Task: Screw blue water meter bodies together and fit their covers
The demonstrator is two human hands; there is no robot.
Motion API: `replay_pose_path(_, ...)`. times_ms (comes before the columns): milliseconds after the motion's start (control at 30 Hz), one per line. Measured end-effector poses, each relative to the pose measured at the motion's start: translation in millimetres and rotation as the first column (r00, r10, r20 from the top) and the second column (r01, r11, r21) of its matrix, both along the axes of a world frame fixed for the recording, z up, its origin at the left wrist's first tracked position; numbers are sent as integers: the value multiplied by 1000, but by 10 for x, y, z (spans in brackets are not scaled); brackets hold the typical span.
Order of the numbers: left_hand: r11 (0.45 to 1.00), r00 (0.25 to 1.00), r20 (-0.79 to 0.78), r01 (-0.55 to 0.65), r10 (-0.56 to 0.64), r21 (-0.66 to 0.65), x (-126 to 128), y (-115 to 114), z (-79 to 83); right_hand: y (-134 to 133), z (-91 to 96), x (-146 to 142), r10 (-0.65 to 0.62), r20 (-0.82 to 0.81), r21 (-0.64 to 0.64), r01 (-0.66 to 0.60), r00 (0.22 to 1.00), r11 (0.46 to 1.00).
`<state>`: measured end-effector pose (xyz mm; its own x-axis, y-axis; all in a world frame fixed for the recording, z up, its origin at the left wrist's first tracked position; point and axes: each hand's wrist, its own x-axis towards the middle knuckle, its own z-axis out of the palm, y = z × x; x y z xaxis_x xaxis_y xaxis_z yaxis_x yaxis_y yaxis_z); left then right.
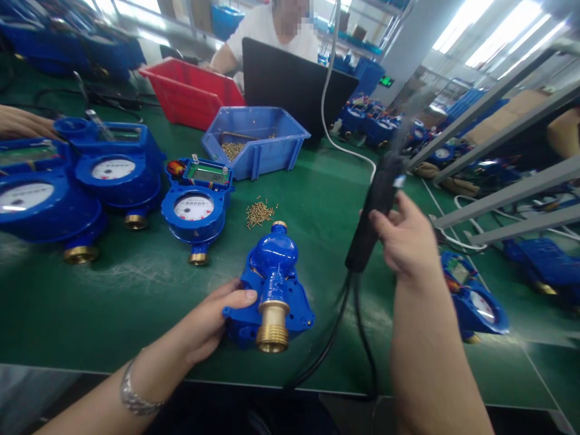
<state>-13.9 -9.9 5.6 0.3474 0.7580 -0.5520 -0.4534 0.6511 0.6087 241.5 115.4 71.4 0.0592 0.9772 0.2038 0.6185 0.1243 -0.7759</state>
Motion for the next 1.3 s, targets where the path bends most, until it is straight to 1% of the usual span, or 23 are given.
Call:
replay_pose_path(33, 1000, 1000, 5, 7, -7, 7, 11, 3, -3, -75, 138, -3, 60, -220, 77, -44, 974, 996)
replay_pose_path(67, 1000, 1000, 10, 15, -15, 12, 16, 7, -8, -161, 263, -32, 126, -421, 156, -65, 898, 986)
replay_pose_path(100, 1000, 1000, 15, 22, -22, 19, 18, 10, -13, -250, 369, -83, 167, -554, 212, -56, 816, 976)
replay_pose_path(133, 999, 999, 20, 29, -30, 24, 17, 13, -18, -336, 449, -153, 183, -645, 239, -32, 742, 970)
replay_pose_path(167, 999, 999, 23, 34, -34, 29, 15, 16, -22, -412, 503, -234, 179, -695, 249, 0, 696, 968)
replay_pose_path(200, 999, 999, 24, 35, -36, 28, 13, 18, -25, -473, 531, -320, 169, -723, 256, 31, 670, 966)
replay_pose_path(267, 999, 999, 18, 34, -35, 20, 11, 20, -26, -537, 527, -481, 161, -746, 271, 74, 646, 960)
replay_pose_path(333, 1000, 1000, 8, 30, -30, 8, 13, 20, -21, -535, 478, -604, 176, -750, 290, 77, 638, 954)
replay_pose_path(533, 1000, 1000, 13, 0, 0, -9, 32, 19, 17, -431, 284, -780, 215, -730, 248, -42, 648, 968)
replay_pose_path(667, 999, 999, 34, -28, 29, -35, 65, 19, 27, -423, 102, -849, 190, -709, 137, -132, 679, 982)
replay_pose_path(733, 998, 998, 37, -46, 47, -47, 87, 20, 35, -422, 19, -874, 181, -714, 101, -156, 676, 983)
replay_pose_path(800, 996, 997, 25, -70, 71, -63, 106, 23, 47, -420, -33, -892, 171, -729, 98, -146, 663, 984)
replay_pose_path(967, 988, 996, 9, -92, 94, -124, 119, 26, 37, -427, -64, -909, 141, -742, 75, -127, 655, 989)
replay_pose_path(1133, 983, 994, -7, -110, 110, -144, 131, -4, -19, -448, -84, -880, 114, -726, 71, -92, 678, 993)
replay_pose_path(1300, 986, 995, -11, -105, 104, -127, 145, -7, 2, -461, -109, -868, 114, -719, 79, -83, 686, 993)
